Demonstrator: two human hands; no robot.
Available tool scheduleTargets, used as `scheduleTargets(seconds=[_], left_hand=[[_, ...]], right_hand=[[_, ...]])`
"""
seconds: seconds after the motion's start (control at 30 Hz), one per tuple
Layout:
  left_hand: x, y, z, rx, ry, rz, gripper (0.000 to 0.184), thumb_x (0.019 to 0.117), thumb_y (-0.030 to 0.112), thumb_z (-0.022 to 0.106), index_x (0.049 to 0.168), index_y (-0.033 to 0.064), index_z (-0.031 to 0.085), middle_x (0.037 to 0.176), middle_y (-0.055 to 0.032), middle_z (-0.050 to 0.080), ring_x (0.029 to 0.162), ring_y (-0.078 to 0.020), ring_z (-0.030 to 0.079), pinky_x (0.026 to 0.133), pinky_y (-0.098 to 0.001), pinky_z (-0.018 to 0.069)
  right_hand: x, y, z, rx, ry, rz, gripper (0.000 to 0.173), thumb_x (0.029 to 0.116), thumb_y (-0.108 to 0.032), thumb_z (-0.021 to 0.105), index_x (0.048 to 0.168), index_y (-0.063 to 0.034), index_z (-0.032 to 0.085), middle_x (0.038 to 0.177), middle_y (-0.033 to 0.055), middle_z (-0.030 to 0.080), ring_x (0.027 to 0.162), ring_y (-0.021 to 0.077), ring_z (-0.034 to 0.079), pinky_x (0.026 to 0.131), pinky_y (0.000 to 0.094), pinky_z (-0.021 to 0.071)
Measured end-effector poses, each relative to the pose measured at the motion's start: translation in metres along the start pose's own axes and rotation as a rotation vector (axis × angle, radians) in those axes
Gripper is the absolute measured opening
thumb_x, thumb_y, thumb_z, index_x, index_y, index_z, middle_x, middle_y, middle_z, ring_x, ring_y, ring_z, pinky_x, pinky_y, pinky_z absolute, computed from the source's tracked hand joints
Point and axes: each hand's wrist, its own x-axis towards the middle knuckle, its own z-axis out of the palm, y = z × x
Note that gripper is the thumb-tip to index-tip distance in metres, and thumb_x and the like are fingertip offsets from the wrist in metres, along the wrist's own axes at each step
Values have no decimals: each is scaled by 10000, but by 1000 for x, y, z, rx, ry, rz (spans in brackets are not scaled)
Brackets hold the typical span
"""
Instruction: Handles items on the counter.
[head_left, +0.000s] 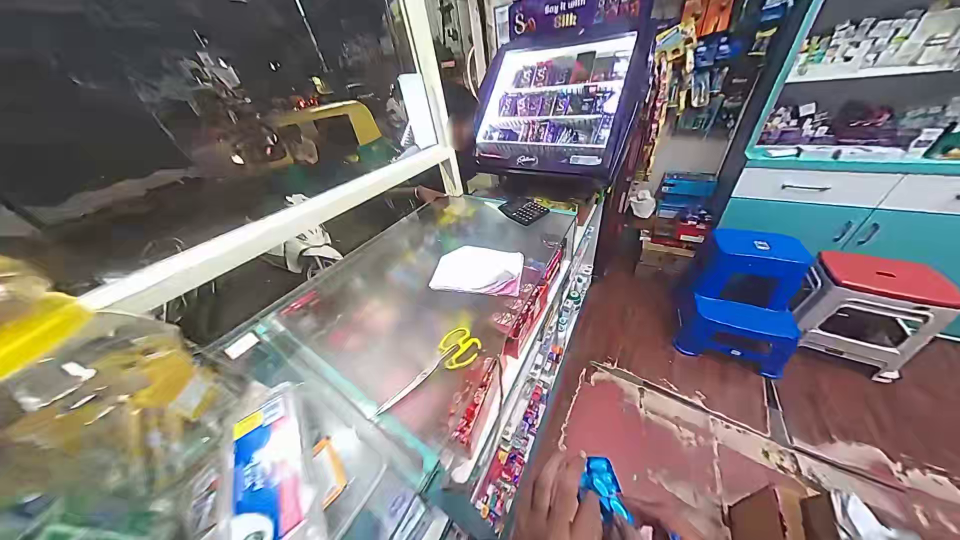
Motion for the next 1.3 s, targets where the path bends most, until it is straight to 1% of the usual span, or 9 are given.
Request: scheduleTargets(seconds=[0.2, 0.3, 0.4, 0.6, 0.8, 0.9, 0.97, 1.13, 1.3], left_hand=[[107, -48, 98, 33, 109, 43, 163, 980, 215, 613, 937, 115, 734, 1161, -84, 743, 1193, -245, 659, 998, -335, 531], [157, -75, 122, 41, 78, 22, 139, 967, 137, 616, 906, 56, 711, 1116, -124, 748, 1068, -216, 723, 899, -277, 582], [189, -105, 123, 146, 4, -118, 135, 967, 133, 599, 914, 60, 699, 1091, -135, 741, 837, -172, 740, 706, -230, 589], [228, -178, 111, 349, 42, -563, 133, 921, 126, 625, 932, 26, 712, 1119, -159, 744, 808, -217, 761, 593, -297, 598], [251, -229, 114, 428, 207, -897, 114, 911, 79, 655, 946, -11, 717, 1103, -180, 728, 859, -237, 753, 695, -337, 623], [254, -229, 117, 463, 142, -1080, 330, 1020, 225, 575, 1193, -35, 683, 1330, -247, 634, 1220, -418, 635, 982, -501, 548], [257, -217, 123, 459, 146, -1113, 415, 1032, 304, 529, 1248, -17, 679, 1394, -253, 597, 1308, -497, 541, 1036, -620, 465], [281, -159, 149, -132, 411, -1262, 302, 1002, 207, 616, 1166, -35, 695, 893, -125, 740, 725, -131, 707, 662, -269, 584], [280, -119, 171, -183, 863, -1406, 189, 1004, 89, 615, 1110, -45, 694, 824, -52, 757, 670, -45, 707, 619, -212, 595]], right_hand=[[162, 30, -33, 29, -99, -31, 184, 824, -125, 777, 959, 0, 784, 793, 44, 728, 564, -17, 496, 535, 172, 412], [244, 49, -30, 12, -145, -176, 171, 807, -206, 752, 900, -68, 789, 780, -8, 723, 565, -58, 491, 521, 118, 395], [312, 57, -18, 16, -308, -298, 158, 826, -225, 735, 908, -100, 786, 804, -15, 711, 607, -47, 515, 553, 105, 420], [416, 54, 16, 262, -606, -312, 156, 830, -195, 776, 945, -90, 785, 807, -46, 695, 624, -103, 480, 558, 71, 390], [494, 39, 50, 318, -871, -304, 191, 847, -65, 763, 1019, 18, 763, 868, 14, 710, 615, -84, 459, 539, 100, 376], [521, 29, 72, 304, -993, -378, 189, 864, -74, 751, 1030, 15, 768, 856, 38, 690, 635, -58, 496, 557, 104, 406], [535, 21, 88, 284, -1058, -478, 185, 874, -92, 748, 1033, -1, 774, 871, 69, 702, 657, -29, 534, 578, 114, 433], [559, 7, 120, 285, -1325, -720, 185, 893, -126, 746, 1042, -22, 780, 912, 106, 722, 684, 51, 605, 605, 164, 498], [583, -7, 136, 205, -1471, -752, 382, 932, -205, 710, 1222, 39, 656, 884, 95, 733, 642, 126, 619, 577, 310, 517]])
